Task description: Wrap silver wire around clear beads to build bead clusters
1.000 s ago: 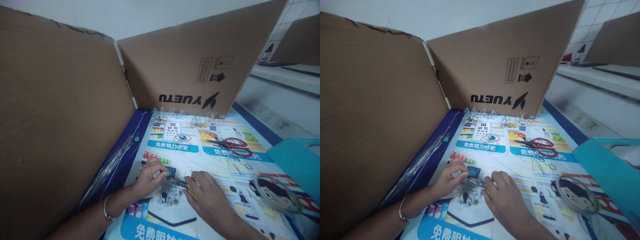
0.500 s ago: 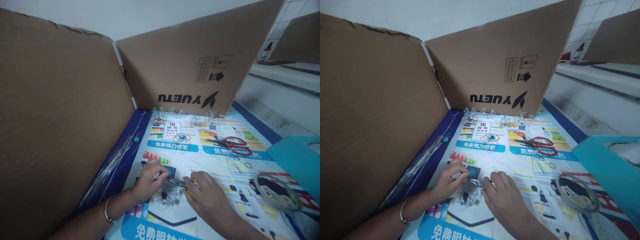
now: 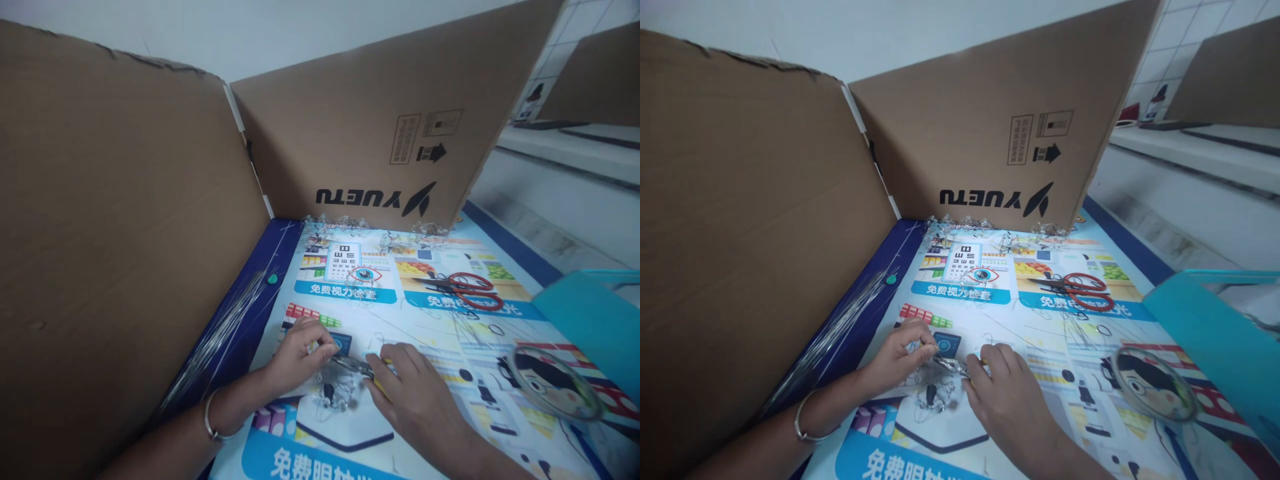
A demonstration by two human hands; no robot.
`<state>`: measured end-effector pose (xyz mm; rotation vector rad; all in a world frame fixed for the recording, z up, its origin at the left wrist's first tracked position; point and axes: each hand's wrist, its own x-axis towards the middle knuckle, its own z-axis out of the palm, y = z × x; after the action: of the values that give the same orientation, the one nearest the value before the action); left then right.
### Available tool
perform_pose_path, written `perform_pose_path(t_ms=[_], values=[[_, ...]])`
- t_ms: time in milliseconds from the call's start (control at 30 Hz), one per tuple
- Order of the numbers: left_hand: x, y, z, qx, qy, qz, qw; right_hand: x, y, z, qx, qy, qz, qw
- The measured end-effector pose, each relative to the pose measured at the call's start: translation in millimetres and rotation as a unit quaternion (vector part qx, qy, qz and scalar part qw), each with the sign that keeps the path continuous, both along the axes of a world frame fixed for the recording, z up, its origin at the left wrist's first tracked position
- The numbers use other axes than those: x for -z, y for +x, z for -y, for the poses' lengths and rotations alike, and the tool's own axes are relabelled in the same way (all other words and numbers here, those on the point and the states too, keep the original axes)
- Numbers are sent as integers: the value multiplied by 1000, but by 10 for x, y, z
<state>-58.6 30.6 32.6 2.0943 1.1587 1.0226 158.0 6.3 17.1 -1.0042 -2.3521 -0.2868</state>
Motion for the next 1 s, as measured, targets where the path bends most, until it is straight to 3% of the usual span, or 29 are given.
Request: perform_pose_path(t_ms=[600, 1000], values=[[31, 16, 26, 7, 0, 12, 1000, 50, 1, 0, -9, -52, -42, 998], [35, 26, 25, -7, -3, 7, 1000, 72, 14, -15, -14, -68, -12, 998]])
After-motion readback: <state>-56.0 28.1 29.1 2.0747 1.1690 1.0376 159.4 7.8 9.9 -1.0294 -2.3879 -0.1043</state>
